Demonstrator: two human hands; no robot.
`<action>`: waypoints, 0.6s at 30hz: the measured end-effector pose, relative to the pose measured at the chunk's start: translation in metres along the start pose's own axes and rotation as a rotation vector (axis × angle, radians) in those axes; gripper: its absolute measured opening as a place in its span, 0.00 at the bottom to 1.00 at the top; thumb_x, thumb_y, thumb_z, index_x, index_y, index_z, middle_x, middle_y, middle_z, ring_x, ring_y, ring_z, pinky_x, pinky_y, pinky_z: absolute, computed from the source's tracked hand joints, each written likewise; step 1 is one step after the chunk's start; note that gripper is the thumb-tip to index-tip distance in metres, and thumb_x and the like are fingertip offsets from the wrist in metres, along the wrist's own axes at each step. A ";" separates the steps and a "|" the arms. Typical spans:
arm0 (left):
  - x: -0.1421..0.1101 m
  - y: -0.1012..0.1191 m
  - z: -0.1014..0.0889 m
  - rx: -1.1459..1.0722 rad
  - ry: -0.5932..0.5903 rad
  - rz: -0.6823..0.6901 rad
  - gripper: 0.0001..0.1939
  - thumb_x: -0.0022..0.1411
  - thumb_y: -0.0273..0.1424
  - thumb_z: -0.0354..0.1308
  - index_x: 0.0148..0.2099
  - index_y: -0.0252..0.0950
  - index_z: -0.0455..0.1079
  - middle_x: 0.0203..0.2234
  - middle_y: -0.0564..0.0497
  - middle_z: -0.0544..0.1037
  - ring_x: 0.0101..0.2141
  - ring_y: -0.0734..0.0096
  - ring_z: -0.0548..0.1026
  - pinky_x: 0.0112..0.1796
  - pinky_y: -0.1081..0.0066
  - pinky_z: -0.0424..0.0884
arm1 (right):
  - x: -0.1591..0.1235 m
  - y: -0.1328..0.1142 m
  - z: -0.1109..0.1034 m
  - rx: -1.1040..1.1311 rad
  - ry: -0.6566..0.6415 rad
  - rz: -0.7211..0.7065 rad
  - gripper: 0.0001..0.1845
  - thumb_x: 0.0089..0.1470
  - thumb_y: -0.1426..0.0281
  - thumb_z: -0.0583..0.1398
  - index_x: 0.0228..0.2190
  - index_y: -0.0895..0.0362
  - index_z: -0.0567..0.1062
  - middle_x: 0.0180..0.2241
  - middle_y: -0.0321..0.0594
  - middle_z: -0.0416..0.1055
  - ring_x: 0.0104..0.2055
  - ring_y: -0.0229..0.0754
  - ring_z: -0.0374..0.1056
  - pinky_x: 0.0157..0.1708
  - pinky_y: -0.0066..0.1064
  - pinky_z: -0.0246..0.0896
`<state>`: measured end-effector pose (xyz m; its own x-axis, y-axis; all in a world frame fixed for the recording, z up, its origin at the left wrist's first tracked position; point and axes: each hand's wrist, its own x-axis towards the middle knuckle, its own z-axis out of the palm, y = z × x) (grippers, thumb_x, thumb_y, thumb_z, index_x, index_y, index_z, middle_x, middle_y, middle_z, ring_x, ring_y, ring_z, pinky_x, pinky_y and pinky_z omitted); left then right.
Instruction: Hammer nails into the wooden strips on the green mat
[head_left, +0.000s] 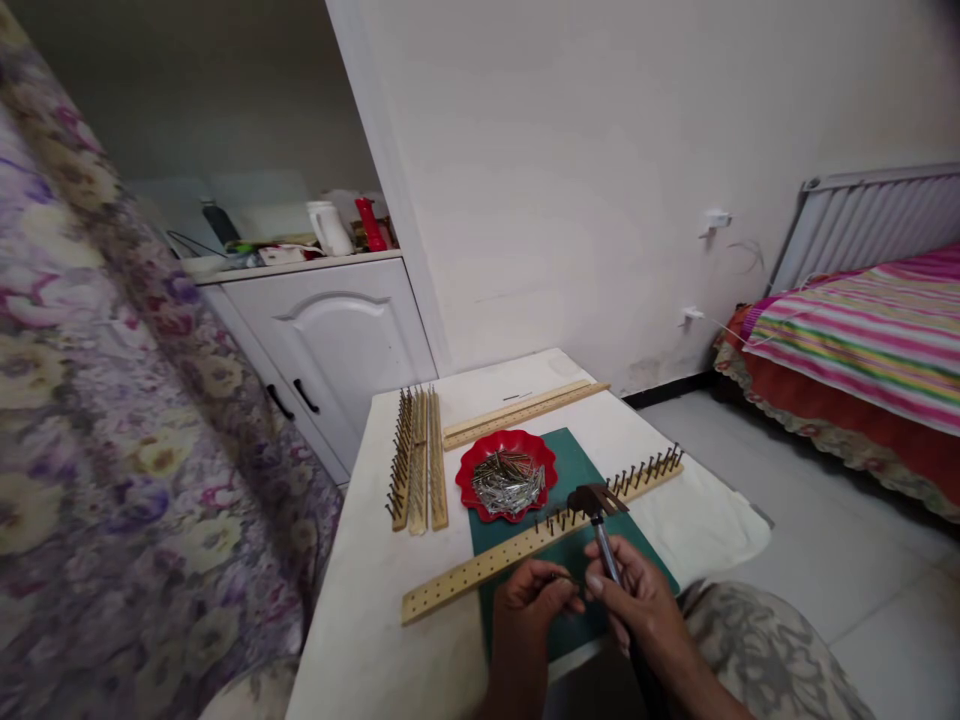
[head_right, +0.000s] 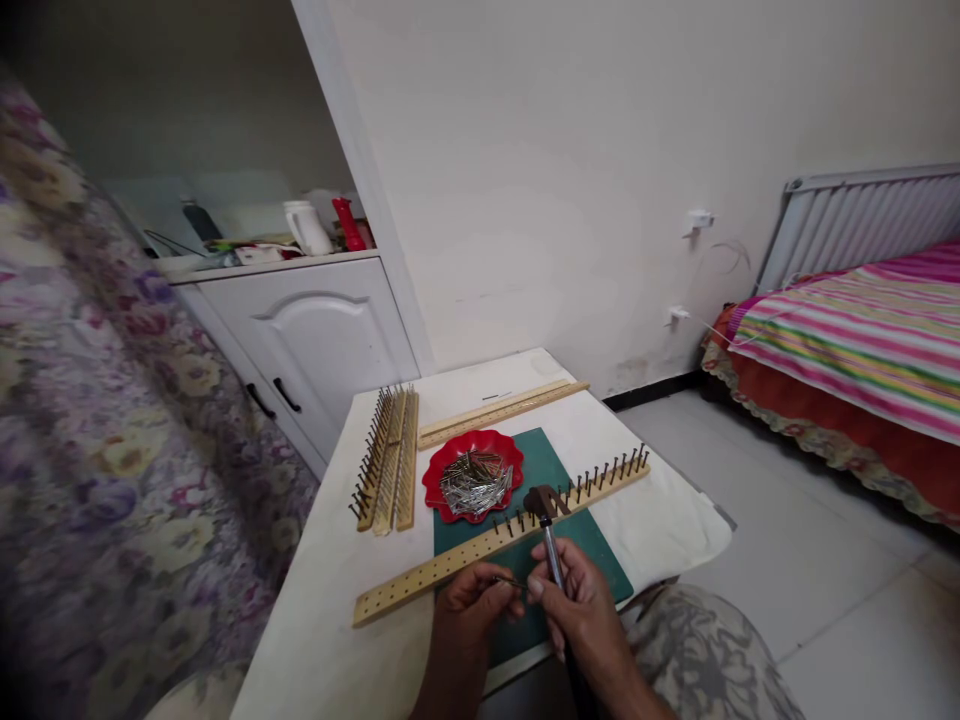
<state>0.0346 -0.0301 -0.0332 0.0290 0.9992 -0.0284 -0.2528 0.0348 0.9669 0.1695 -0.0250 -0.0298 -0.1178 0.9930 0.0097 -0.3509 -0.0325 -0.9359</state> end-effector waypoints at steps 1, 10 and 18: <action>-0.001 -0.001 0.000 -0.031 0.010 -0.007 0.07 0.50 0.31 0.60 0.30 0.32 0.69 0.19 0.52 0.74 0.22 0.74 0.71 0.27 0.74 0.65 | 0.000 -0.001 0.001 -0.013 -0.003 0.005 0.18 0.46 0.61 0.63 0.35 0.56 0.65 0.21 0.27 0.67 0.08 0.21 0.49 0.06 0.14 0.42; 0.021 0.020 -0.029 0.453 0.173 0.150 0.09 0.53 0.35 0.56 0.30 0.34 0.70 0.22 0.54 0.73 0.26 0.72 0.70 0.30 0.74 0.65 | -0.003 -0.003 -0.002 -0.104 0.017 0.011 0.15 0.52 0.60 0.59 0.37 0.56 0.64 0.20 0.28 0.66 0.08 0.22 0.49 0.06 0.15 0.43; 0.041 0.012 -0.032 0.835 0.147 0.341 0.10 0.57 0.35 0.52 0.29 0.36 0.70 0.24 0.53 0.72 0.28 0.71 0.71 0.30 0.74 0.65 | -0.006 -0.006 -0.004 -0.092 -0.013 0.020 0.14 0.55 0.60 0.56 0.38 0.56 0.64 0.18 0.27 0.65 0.09 0.23 0.48 0.08 0.15 0.39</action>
<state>0.0021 0.0123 -0.0311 -0.0572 0.9470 0.3160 0.5585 -0.2320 0.7964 0.1759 -0.0299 -0.0251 -0.1363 0.9906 -0.0053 -0.2617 -0.0412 -0.9643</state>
